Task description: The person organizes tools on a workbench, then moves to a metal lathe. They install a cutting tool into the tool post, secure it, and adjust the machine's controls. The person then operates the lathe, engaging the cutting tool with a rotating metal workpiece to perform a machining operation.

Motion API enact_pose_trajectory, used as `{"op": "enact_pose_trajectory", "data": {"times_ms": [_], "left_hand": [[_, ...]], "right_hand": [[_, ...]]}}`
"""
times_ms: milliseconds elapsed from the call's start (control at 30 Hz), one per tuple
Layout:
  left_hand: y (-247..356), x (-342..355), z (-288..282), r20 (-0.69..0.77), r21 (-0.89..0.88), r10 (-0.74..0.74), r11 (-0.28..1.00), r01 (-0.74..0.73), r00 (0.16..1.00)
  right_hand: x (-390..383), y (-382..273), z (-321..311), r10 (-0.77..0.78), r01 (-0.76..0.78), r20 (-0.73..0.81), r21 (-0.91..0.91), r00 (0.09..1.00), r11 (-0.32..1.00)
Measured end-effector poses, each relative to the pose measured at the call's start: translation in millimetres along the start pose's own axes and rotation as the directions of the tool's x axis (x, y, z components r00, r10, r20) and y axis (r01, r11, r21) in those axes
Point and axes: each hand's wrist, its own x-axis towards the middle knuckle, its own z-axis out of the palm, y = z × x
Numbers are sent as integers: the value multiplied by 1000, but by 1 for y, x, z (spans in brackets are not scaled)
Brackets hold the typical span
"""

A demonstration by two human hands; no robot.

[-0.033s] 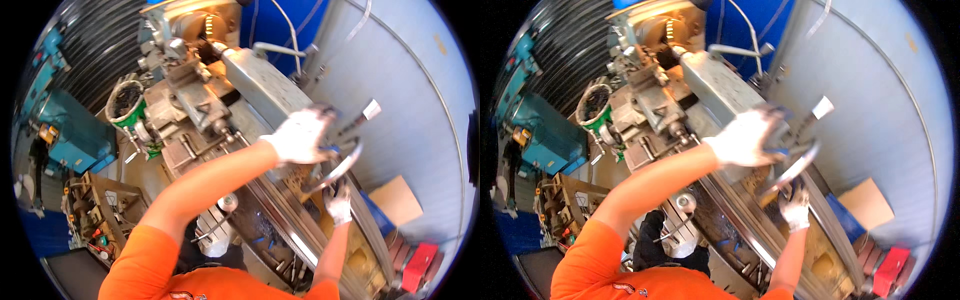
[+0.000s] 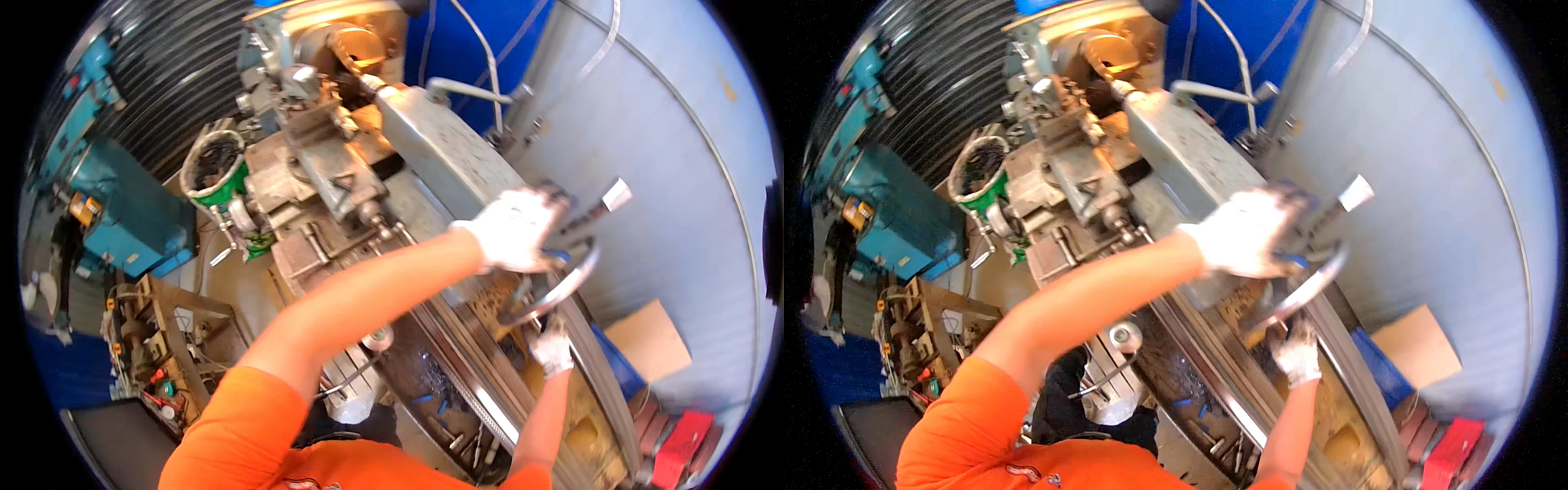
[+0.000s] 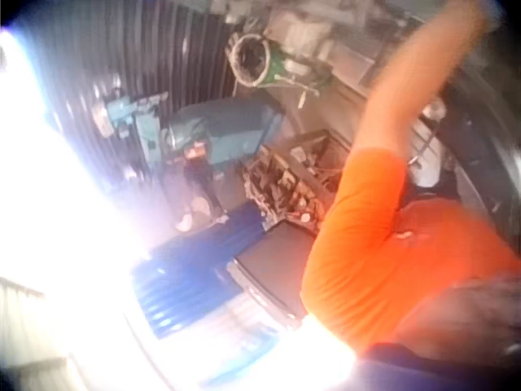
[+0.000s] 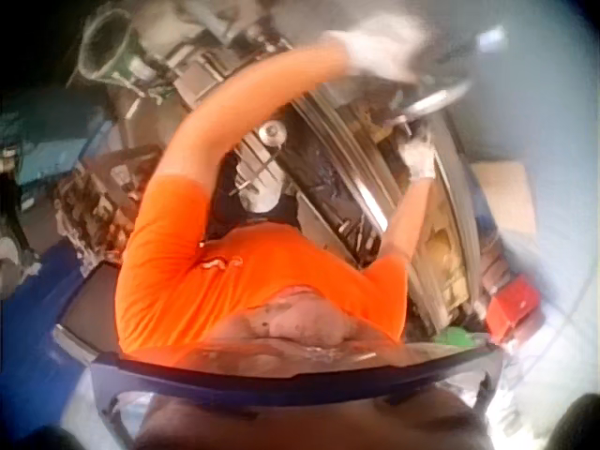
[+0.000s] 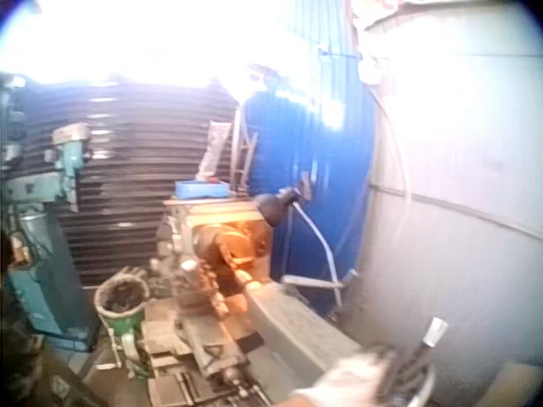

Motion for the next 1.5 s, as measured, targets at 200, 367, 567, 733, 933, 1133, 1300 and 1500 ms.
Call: {"op": "enact_pose_trajectory", "data": {"times_ms": [200, 367, 567, 733, 933, 1133, 1300, 1500], "left_hand": [[-10, 40, 25, 431, 201, -195, 973, 117, 881], [-20, 35, 27, 411, 191, -219, 970, 151, 885], [-21, 40, 26, 437, 223, -202, 968, 112, 876], [-22, 43, 31, 459, 217, -205, 969, 115, 864], [-25, 40, 25, 439, 194, -223, 969, 150, 870], [-21, 45, 30, 424, 172, -201, 975, 140, 883], [-26, 41, 30, 413, 160, -207, 975, 153, 887], [-22, 40, 26, 392, 150, -199, 977, 151, 898]], "right_hand": [[0, -24, 34, -109, 140, 119, -295, 987, 945], [-27, -74, -58, -44, 72, -155, 181, 987, 981], [65, 10, -107, -247, 112, -591, -256, 768, 960], [106, 103, -10, 267, 113, -208, 936, 941, 334], [74, 39, 35, 20, -200, 233, 785, 972, 586], [-4, 10, 37, -118, 73, 70, 457, 991, 886], [5, -100, -132, 68, -159, 217, 441, 974, 883], [38, -27, -130, 6, 26, -445, 67, 895, 997]]}}
